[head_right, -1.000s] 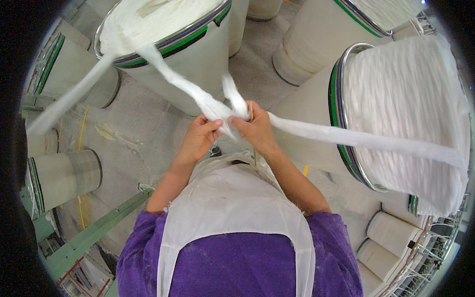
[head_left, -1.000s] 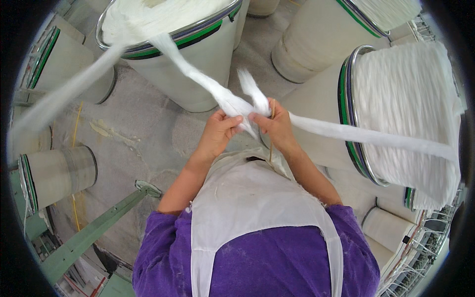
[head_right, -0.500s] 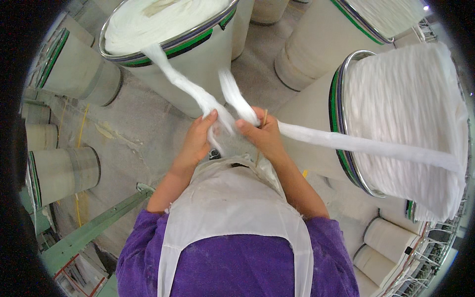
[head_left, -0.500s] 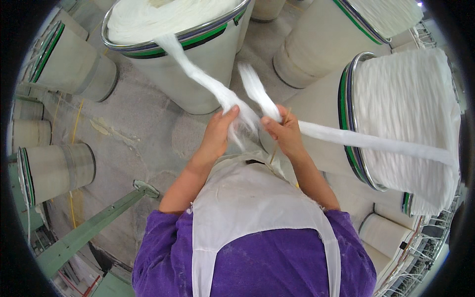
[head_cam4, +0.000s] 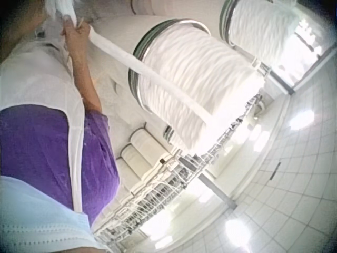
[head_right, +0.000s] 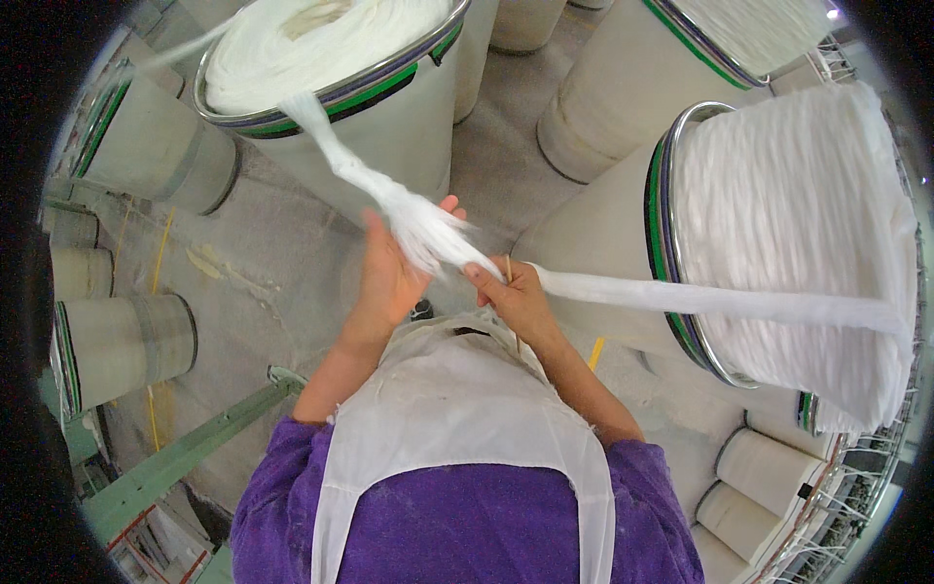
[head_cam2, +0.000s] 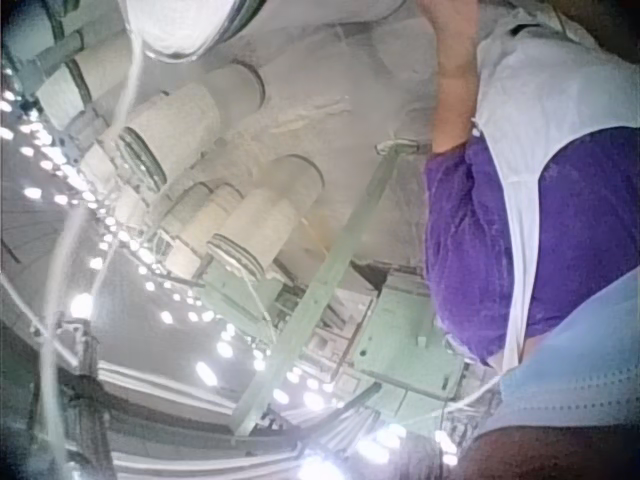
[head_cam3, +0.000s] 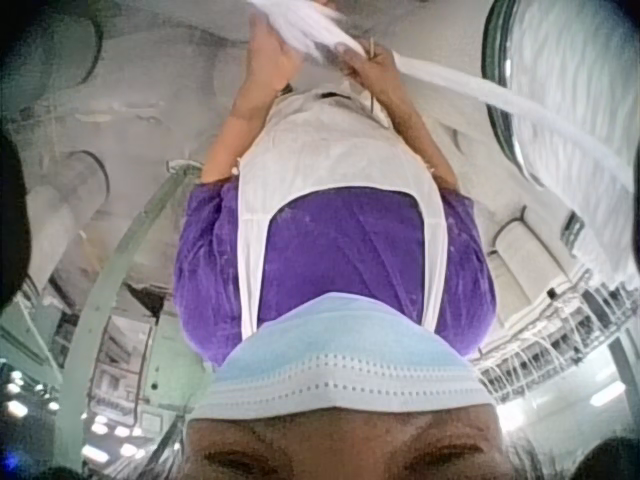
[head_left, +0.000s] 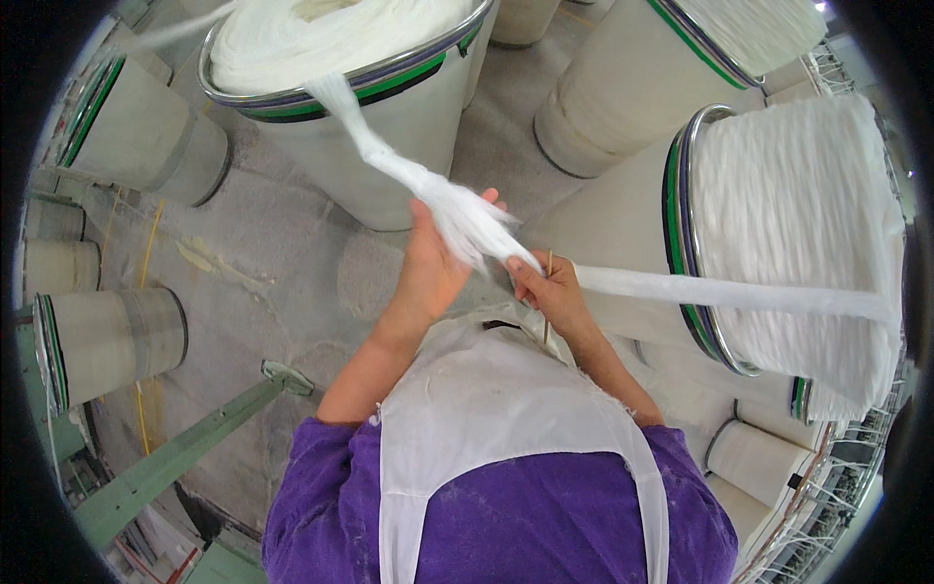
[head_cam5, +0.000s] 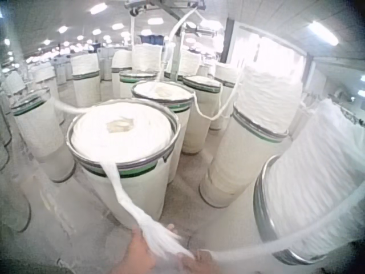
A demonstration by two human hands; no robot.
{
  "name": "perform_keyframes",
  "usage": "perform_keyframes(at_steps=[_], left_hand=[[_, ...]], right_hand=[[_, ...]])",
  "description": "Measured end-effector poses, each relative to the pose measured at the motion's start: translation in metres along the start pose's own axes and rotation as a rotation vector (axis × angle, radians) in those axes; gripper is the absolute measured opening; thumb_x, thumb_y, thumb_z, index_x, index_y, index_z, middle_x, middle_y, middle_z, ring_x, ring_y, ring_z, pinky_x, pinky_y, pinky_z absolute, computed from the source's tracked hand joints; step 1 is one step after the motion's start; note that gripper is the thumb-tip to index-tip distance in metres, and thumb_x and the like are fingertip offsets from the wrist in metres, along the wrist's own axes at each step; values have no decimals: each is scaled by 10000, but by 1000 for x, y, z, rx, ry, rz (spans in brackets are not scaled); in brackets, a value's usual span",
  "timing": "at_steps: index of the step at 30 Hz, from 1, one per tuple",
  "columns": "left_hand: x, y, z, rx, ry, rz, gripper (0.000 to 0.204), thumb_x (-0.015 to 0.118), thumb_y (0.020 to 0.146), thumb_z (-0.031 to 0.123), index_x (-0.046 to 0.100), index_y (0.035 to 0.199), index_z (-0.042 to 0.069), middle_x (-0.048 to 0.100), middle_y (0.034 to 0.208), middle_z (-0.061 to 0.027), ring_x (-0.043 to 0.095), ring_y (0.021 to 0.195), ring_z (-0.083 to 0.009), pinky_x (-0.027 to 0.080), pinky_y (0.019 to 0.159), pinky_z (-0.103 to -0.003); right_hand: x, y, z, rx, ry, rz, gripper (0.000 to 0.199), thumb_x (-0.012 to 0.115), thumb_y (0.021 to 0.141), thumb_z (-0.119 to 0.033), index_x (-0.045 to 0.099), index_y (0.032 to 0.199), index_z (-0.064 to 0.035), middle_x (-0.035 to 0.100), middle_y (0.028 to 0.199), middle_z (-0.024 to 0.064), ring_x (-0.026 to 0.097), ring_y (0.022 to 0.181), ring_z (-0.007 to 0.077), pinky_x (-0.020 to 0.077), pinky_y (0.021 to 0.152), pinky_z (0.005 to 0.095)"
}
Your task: The person pulls white textile roving from large cylindrical containers, uses a thin wooden stick to guide and separate strands, and places the material into a metal bowl. A coworker stands nearby and gestures while the person continues to arrange the roving in the bowl.
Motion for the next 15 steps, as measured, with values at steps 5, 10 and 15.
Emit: perform_keyframes(at_steps=[5, 10, 15], left_hand=[[28, -4, 1, 95, 370, 47, 328, 462, 967, 74, 424, 1275, -33, 504, 1340, -218, 501, 1237, -343, 410, 1039, -457], [38, -5, 15, 72, 239, 7, 325, 491, 946, 53, 447, 1257, -31, 516, 1327, -228, 519, 1221, -342, 424, 1026, -445], [44, -5, 19, 10, 280, 3, 337, 499, 928, 32, 450, 1256, -30, 543, 1284, -235, 549, 1179, -351, 438, 1009, -458]], right_hand=[[0, -1, -10, -105, -116, 60, 331, 679, 882, -365, 658, 971, -46, 591, 704, -1, 447, 559, 54, 350, 496, 224], [-13, -12, -98, -354, -217, -16, 505, 439, 986, -451, 578, 1213, -22, 619, 842, 27, 471, 580, 44, 320, 449, 180], [23, -2, -196, -363, -79, -573, 597, 318, 1005, -513, 600, 1145, -6, 583, 690, 22, 438, 475, 43, 296, 411, 186]])
Point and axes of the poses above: each hand's wrist, its own y-axis towards the middle knuckle, its own x-axis out of the palm, z = x × y, the point moved 1 cm from there along y, towards the middle knuckle
